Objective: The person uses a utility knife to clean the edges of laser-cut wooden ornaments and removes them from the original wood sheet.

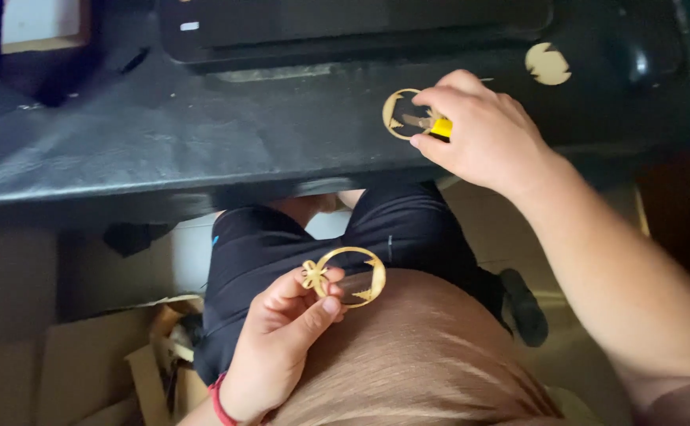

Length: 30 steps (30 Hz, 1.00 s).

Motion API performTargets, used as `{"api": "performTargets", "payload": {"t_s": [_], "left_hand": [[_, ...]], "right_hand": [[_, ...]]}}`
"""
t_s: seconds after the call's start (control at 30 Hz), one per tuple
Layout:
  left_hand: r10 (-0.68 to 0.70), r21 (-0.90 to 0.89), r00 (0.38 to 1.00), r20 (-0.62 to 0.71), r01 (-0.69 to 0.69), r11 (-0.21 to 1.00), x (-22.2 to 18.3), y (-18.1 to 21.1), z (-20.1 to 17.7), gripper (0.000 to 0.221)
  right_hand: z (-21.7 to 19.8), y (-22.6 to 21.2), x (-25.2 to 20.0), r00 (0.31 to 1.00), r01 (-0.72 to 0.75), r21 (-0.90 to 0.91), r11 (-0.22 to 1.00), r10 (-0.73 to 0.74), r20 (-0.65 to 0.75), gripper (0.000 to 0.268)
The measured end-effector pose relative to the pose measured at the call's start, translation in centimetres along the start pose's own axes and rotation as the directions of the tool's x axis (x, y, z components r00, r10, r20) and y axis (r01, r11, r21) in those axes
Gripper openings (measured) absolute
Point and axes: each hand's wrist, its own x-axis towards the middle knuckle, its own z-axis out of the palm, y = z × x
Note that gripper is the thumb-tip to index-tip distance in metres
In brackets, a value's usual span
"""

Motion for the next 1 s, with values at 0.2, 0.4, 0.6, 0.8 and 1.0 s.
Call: {"api": "performTargets", "payload": {"t_s": [0.2,0.4,0.6,0.8,1.0], "left_hand": [[-0.060,0.003,0.998,0.022,0.060,0.998,0.1,0.4,0.1,0.021],[-0.051,0.016,0.999,0.000,0.051,0.999,0.0,0.3,-0.6,0.022],[-0.051,0.066,0.995,0.082,0.046,0.997,0.4,0.7,0.3,0.024],[-0.051,0.091,0.984,0.168,0.036,0.995,0.1,1.3,0.9,0.024],[0.064,-0.032,0.996,0.067,-0.062,0.998,0.0,0.7,0.8,0.024]], "right_hand": [[1.1,-1.8,2.9,0.936,0.353,-0.097,0.931,-0.349,0.050,0.040],[2.2,-0.1,0.7,0.722,0.633,0.222,0.742,-0.461,-0.517,0.038],[0.2,-5.2,-7.6,0.991,-0.044,0.526,0.849,-0.031,0.132,0.019],[2.2,-4.9,-9.6,0.949,0.015,0.690,0.724,-0.227,0.218,0.015],[2.3,-5.3,-10.7,0.938,0.107,0.719,0.686,-0.310,0.155,0.021]]}}
